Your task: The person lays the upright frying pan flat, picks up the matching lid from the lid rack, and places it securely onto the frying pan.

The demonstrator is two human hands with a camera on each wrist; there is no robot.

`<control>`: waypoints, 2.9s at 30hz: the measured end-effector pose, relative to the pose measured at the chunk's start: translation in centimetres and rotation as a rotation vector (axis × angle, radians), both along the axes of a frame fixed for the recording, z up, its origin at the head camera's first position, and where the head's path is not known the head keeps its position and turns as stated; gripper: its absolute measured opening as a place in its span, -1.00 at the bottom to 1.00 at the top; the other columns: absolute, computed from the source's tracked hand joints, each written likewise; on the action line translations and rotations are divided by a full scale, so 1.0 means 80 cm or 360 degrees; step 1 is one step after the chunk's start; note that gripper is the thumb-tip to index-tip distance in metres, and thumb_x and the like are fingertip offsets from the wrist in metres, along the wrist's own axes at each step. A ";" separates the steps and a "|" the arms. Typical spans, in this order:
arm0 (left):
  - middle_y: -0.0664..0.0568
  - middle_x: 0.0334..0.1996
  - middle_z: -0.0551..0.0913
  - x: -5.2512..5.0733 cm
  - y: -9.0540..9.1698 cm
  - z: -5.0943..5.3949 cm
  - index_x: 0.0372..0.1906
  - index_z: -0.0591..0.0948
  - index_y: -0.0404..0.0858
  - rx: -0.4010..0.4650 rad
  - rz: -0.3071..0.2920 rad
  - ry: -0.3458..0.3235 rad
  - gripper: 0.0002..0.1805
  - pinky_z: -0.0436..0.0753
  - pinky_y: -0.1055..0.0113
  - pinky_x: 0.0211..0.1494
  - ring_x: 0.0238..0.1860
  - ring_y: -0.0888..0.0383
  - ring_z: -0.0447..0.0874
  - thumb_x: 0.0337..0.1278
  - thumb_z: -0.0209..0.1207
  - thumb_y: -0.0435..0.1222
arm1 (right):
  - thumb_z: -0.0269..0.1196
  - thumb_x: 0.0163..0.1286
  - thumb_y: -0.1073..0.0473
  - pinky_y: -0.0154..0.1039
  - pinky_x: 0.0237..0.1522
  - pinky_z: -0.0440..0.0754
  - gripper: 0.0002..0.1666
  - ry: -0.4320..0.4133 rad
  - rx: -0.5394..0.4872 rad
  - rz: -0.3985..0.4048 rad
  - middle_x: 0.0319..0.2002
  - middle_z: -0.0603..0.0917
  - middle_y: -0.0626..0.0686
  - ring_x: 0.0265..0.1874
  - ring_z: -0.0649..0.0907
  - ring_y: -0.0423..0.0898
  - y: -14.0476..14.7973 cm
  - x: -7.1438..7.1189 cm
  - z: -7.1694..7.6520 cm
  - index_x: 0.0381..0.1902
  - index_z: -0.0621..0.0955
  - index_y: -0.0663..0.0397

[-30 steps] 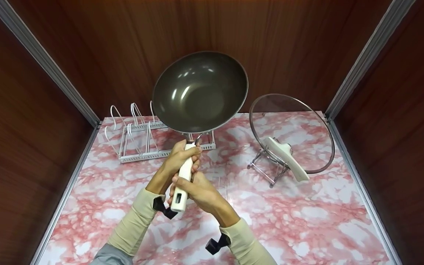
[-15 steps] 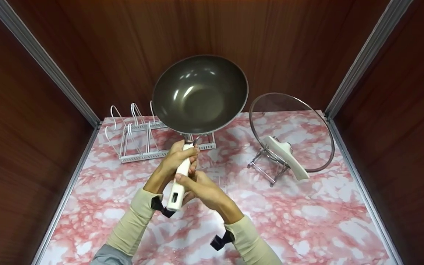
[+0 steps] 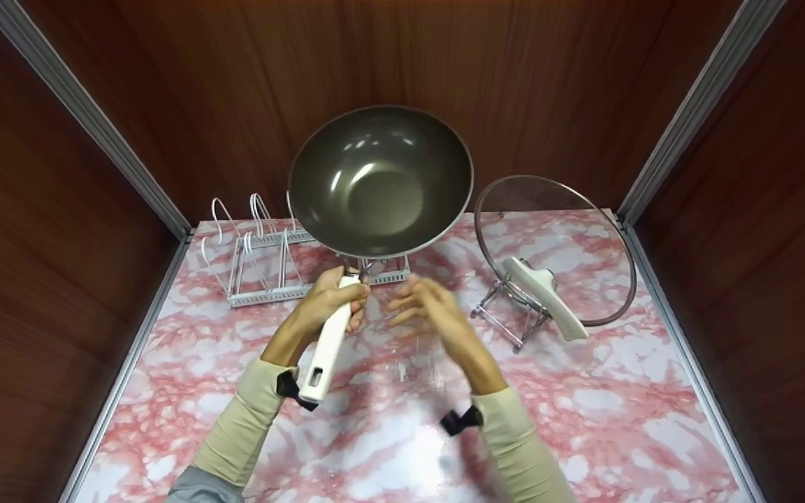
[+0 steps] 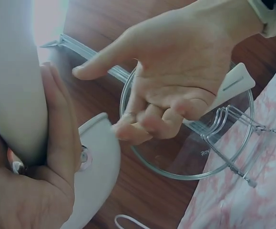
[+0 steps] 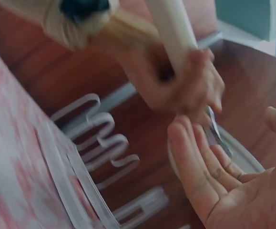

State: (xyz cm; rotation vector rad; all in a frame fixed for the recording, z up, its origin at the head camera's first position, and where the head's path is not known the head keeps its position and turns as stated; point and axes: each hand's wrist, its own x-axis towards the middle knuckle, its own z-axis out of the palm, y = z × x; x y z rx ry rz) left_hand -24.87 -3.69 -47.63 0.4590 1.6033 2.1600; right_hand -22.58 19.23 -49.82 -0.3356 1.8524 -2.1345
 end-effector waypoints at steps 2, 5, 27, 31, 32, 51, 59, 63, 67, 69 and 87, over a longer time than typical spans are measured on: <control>0.04 -0.59 0.50 0.001 -0.003 0.000 -0.13 0.38 -0.41 -0.0009 -0.0033 -0.0004 -0.90 0.66 0.37 -0.63 -0.73 0.22 0.60 0.34 0.04 -0.48 | -0.10 0.72 -0.31 0.11 -0.08 0.85 -0.30 -0.0041 0.0050 -0.0105 -0.03 0.78 0.12 -0.16 0.82 0.01 0.011 -0.009 0.004 0.12 0.48 0.28; 0.04 -0.58 0.49 0.002 -0.006 -0.002 -0.12 0.38 -0.39 -0.0021 -0.0058 -0.0014 -0.89 0.66 0.37 -0.63 -0.73 0.21 0.59 0.34 0.06 -0.47 | -0.12 0.71 -0.33 0.09 -0.02 0.85 -0.22 -0.0103 0.0066 -0.0176 0.05 0.75 0.18 -0.08 0.81 0.03 0.026 -0.023 0.010 0.19 0.42 0.37; 0.04 -0.60 0.47 0.014 -0.030 -0.007 -0.12 0.39 -0.36 -0.0075 -0.0111 -0.0023 -0.85 0.64 0.37 -0.66 -0.74 0.22 0.57 0.34 0.12 -0.43 | -0.10 0.43 -0.70 0.25 0.41 0.59 0.23 -0.0335 -0.0020 -0.0224 0.60 0.25 0.32 0.58 0.34 0.25 0.082 -0.121 0.046 0.66 0.16 0.10; 0.04 -0.58 0.48 0.015 -0.034 -0.006 -0.11 0.40 -0.38 -0.0078 -0.0125 0.0003 -0.85 0.63 0.38 -0.67 -0.74 0.22 0.57 0.35 0.12 -0.42 | -0.13 0.41 -0.72 0.45 0.57 0.22 0.25 -0.0350 0.0017 -0.0230 0.70 0.04 0.30 0.70 0.11 0.25 0.085 -0.135 0.052 0.74 0.01 -0.03; 0.04 -0.58 0.48 0.016 -0.035 -0.006 -0.10 0.40 -0.37 -0.0078 -0.0126 0.0007 -0.85 0.63 0.38 -0.67 -0.74 0.22 0.57 0.35 0.12 -0.43 | -0.13 0.40 -0.72 0.46 0.58 0.20 0.26 -0.0357 0.0031 -0.0234 0.71 0.03 0.30 0.70 0.12 0.25 0.086 -0.138 0.053 0.75 0.00 -0.05; 0.06 -0.58 0.48 0.019 -0.051 -0.011 -0.14 0.41 -0.34 -0.0147 -0.0209 0.0049 -0.86 0.63 0.37 -0.68 -0.75 0.23 0.58 0.35 0.13 -0.40 | -0.09 0.46 -0.66 0.47 0.63 -0.02 0.15 -0.0357 0.0128 -0.0128 0.71 0.09 0.13 0.58 0.31 0.17 0.096 -0.164 0.065 0.76 -0.06 -0.25; 0.06 -0.58 0.46 0.020 -0.054 -0.013 -0.14 0.40 -0.35 -0.0146 -0.0235 0.0018 -0.83 0.61 0.39 -0.69 -0.75 0.23 0.57 0.33 0.15 -0.38 | 0.12 0.64 -0.22 -0.10 0.05 0.74 -0.45 -0.0414 0.0086 -0.0234 -0.03 0.77 -0.07 -0.07 0.78 -0.16 0.095 -0.166 0.069 0.27 0.45 0.07; 0.06 -0.57 0.45 0.019 -0.056 -0.012 -0.14 0.40 -0.33 -0.0160 -0.0251 0.0021 -0.85 0.61 0.38 -0.69 -0.75 0.23 0.57 0.34 0.13 -0.39 | 0.09 0.66 0.11 -0.19 -0.23 0.82 -0.76 -0.0399 -0.0008 -0.0290 -0.22 0.81 -0.04 -0.25 0.83 -0.14 0.095 -0.163 0.070 0.14 0.43 0.08; 0.06 -0.57 0.45 0.017 -0.057 -0.012 -0.13 0.40 -0.32 -0.0174 -0.0279 0.0033 -0.86 0.61 0.38 -0.69 -0.75 0.23 0.57 0.35 0.13 -0.39 | 0.02 0.55 0.33 -0.20 -0.33 0.83 -0.80 -0.0356 -0.0063 -0.0353 -0.30 0.77 -0.02 -0.33 0.84 -0.13 0.095 -0.159 0.069 0.07 0.42 0.11; 0.06 -0.57 0.45 0.016 -0.058 -0.011 -0.13 0.41 -0.31 -0.0177 -0.0294 0.0027 -0.88 0.60 0.39 -0.69 -0.75 0.23 0.57 0.35 0.11 -0.39 | -0.01 0.50 0.39 -0.20 -0.32 0.84 -0.77 -0.0334 -0.0080 -0.0379 -0.28 0.74 -0.01 -0.33 0.82 -0.13 0.095 -0.157 0.068 0.05 0.42 0.14; 0.06 -0.59 0.44 0.016 -0.066 -0.008 -0.14 0.44 -0.34 -0.0240 -0.0316 -0.0047 -0.87 0.61 0.40 -0.68 -0.76 0.24 0.56 0.33 0.14 -0.39 | -0.03 0.25 0.48 -0.25 -0.43 0.80 -0.75 -0.0280 -0.0109 -0.0584 -0.41 0.66 -0.02 -0.45 0.75 -0.14 0.090 -0.144 0.063 -0.20 0.48 0.14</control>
